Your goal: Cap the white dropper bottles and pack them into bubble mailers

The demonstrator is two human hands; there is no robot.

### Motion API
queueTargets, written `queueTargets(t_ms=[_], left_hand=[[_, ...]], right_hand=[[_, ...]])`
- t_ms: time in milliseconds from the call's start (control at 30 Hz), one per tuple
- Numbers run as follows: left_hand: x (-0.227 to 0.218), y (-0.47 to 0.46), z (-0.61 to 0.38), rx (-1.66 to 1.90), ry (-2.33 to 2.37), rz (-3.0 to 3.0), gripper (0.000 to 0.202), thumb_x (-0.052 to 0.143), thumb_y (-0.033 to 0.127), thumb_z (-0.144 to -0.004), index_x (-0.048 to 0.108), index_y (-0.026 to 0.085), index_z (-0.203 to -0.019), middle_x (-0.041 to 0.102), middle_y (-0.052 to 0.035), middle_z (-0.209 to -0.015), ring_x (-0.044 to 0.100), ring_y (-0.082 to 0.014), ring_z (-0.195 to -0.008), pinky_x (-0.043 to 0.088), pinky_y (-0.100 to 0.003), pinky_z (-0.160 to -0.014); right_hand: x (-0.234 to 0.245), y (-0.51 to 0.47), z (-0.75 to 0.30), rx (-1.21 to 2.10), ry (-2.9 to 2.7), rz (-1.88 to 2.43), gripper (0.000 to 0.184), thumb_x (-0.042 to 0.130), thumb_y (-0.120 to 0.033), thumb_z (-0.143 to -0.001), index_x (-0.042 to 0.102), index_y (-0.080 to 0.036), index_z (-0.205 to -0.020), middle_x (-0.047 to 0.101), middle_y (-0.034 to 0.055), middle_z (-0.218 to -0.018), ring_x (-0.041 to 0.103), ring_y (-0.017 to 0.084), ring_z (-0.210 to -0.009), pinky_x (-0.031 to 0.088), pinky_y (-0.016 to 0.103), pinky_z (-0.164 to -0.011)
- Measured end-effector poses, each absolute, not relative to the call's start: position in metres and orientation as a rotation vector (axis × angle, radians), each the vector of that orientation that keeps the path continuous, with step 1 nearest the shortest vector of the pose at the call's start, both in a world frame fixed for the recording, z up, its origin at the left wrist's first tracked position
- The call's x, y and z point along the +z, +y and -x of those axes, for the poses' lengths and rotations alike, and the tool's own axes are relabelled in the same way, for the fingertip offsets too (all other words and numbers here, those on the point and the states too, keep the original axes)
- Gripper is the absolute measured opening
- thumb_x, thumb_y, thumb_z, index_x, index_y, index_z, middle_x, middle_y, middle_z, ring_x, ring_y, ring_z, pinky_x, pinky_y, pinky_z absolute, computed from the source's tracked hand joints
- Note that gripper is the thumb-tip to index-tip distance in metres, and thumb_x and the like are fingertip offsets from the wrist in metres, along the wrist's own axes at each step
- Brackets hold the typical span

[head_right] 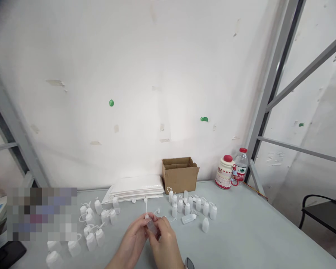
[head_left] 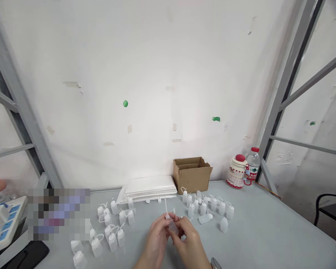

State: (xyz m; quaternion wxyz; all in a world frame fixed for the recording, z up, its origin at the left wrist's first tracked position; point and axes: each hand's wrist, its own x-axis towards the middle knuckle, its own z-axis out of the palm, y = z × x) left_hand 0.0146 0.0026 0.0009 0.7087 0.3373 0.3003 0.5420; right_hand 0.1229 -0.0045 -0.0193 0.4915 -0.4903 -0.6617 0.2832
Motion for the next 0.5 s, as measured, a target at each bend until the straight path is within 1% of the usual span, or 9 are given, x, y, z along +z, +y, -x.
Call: queueTargets(t_ms=[67,133,267,367,500], left_hand=[[0.0014,0.0023,-0.0148,1.206,0.693,-0.733,0.012,0.055,0.023,-0.068,0.064,0.016,-0.073,0.064,-0.0037,-0.076,0.057,-0.0207,-0.082,0.037,-0.03,-0.073],[0.0018,0.002,-0.0151,1.193,0.692,-0.671,0.019,0.056,0.027,-0.069,0.066,0.016,-0.081,0.066,-0.0059,-0.083,0.056,-0.0228,-0.089,0.037,-0.032,-0.079],[0.0023,0.0019,-0.0149,1.147,0.625,-0.597,0.032,0.054,0.026,-0.066,0.065,0.017,-0.095,0.068,-0.0071,-0.092,0.053,-0.0244,-0.103,0.032,-0.035,-0.091],[0.0014,0.0023,-0.0146,1.16,0.63,-0.627,0.031,0.055,0.025,-0.065,0.066,0.018,-0.093,0.068,-0.0069,-0.095,0.052,-0.0252,-0.107,0.031,-0.036,-0.094],[0.0,0.0032,-0.0146,1.182,0.647,-0.607,0.024,0.054,0.026,-0.066,0.067,0.017,-0.085,0.069,-0.0072,-0.093,0.053,-0.0261,-0.106,0.032,-0.037,-0.094]], right_hand=[[-0.0201,-0.0036,-0.1236,0.663,-1.644,1.193,0.008,0.054,-0.024,-0.076,0.06,-0.019,-0.076,0.057,0.0029,-0.073,0.053,0.015,-0.064,0.043,0.025,-0.062],[-0.0194,-0.0022,-0.1238,0.692,-1.638,1.209,0.01,0.053,-0.025,-0.077,0.06,-0.019,-0.078,0.058,0.0032,-0.074,0.053,0.016,-0.064,0.043,0.025,-0.061],[-0.0165,-0.0001,-0.1235,0.775,-1.564,1.246,0.016,0.055,-0.033,-0.077,0.06,-0.018,-0.073,0.059,0.0029,-0.07,0.053,0.016,-0.061,0.043,0.025,-0.058],[-0.0148,-0.0006,-0.1231,0.77,-1.545,1.212,0.02,0.056,-0.037,-0.076,0.061,-0.018,-0.074,0.06,0.0031,-0.07,0.053,0.015,-0.06,0.044,0.025,-0.056],[-0.0141,-0.0021,-0.1228,0.742,-1.549,1.195,0.019,0.057,-0.038,-0.075,0.061,-0.019,-0.073,0.061,0.0027,-0.07,0.054,0.015,-0.059,0.045,0.024,-0.056]])
